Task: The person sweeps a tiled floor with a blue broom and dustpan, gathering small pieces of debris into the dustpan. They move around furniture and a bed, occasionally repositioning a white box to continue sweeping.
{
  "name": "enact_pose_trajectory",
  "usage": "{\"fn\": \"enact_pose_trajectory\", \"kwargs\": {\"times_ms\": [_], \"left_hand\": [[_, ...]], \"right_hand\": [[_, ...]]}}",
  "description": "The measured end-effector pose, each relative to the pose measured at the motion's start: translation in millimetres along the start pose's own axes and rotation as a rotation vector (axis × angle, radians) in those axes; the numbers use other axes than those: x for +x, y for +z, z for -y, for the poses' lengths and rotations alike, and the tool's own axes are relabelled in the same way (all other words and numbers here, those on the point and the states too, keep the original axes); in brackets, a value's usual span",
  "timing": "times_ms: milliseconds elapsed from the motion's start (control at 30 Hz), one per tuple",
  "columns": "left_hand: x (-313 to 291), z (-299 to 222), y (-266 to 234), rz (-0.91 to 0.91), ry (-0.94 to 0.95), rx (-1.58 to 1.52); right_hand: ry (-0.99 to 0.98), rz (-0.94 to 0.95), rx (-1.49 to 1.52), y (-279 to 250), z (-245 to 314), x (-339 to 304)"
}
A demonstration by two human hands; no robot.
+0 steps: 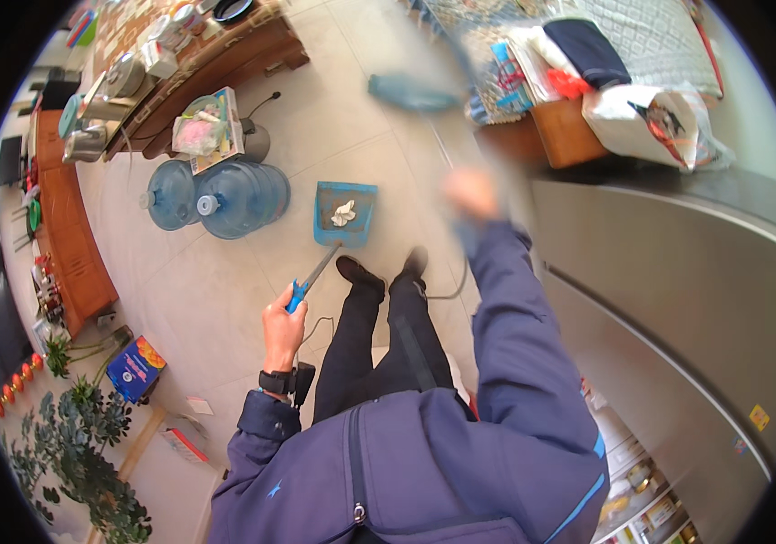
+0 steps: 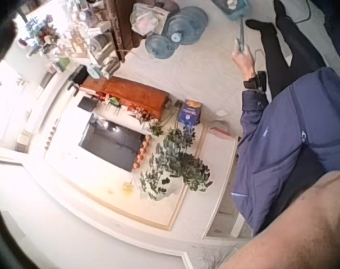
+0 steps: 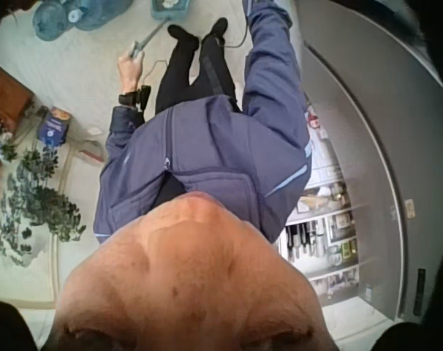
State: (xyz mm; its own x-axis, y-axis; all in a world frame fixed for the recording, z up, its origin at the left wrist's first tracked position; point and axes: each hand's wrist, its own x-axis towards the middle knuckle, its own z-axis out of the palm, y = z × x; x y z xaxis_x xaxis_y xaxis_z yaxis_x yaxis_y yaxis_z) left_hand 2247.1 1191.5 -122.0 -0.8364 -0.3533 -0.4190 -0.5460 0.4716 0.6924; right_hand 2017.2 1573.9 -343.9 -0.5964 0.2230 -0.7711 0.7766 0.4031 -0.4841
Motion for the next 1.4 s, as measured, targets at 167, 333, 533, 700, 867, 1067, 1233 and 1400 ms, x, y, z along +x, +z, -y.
{"fn": "enact_pose_trajectory", "kwargs": {"times_ms": [167,333,533,700,867,1067,1233,1400], "left_hand": [[-2.5,-19.6,24.8,0.049,0.016,0.054],[-10.5,-49.6,45.4,0.117,0.078,0.099],[-12.6,-89.2,65.1,0.169,0.107,0.157],[-9.7,-107.6,74.8,0.183,0.086,0.168],[0.9,-121.1,74.9,0.154,0.184,0.132],[29.0,-129.7,56.2,0.158,0.157,0.082],[72.0,-133.7,38.4,0.196,0.113,0.074],[112.4,-142.6,25.9,0.156,0.189,0.04]], "right_hand": [[0.176,0.174,0.072,-64.6,-143.9,-133.4],[0.51,0.202,0.159,-115.9,-195.7,-231.5],[0.41,0.135,0.264,-164.8,-203.6,-262.8],[0.382,0.118,0.199,-194.7,-188.5,-229.3],[0.576,0.273,0.599,-176.0,-148.0,-198.5],[0.47,0.348,0.658,-157.1,-85.1,-213.1],[0.04,0.303,0.389,-114.0,18.8,-141.3],[-0.346,0.164,0.035,-55.8,137.9,20.8]]}}
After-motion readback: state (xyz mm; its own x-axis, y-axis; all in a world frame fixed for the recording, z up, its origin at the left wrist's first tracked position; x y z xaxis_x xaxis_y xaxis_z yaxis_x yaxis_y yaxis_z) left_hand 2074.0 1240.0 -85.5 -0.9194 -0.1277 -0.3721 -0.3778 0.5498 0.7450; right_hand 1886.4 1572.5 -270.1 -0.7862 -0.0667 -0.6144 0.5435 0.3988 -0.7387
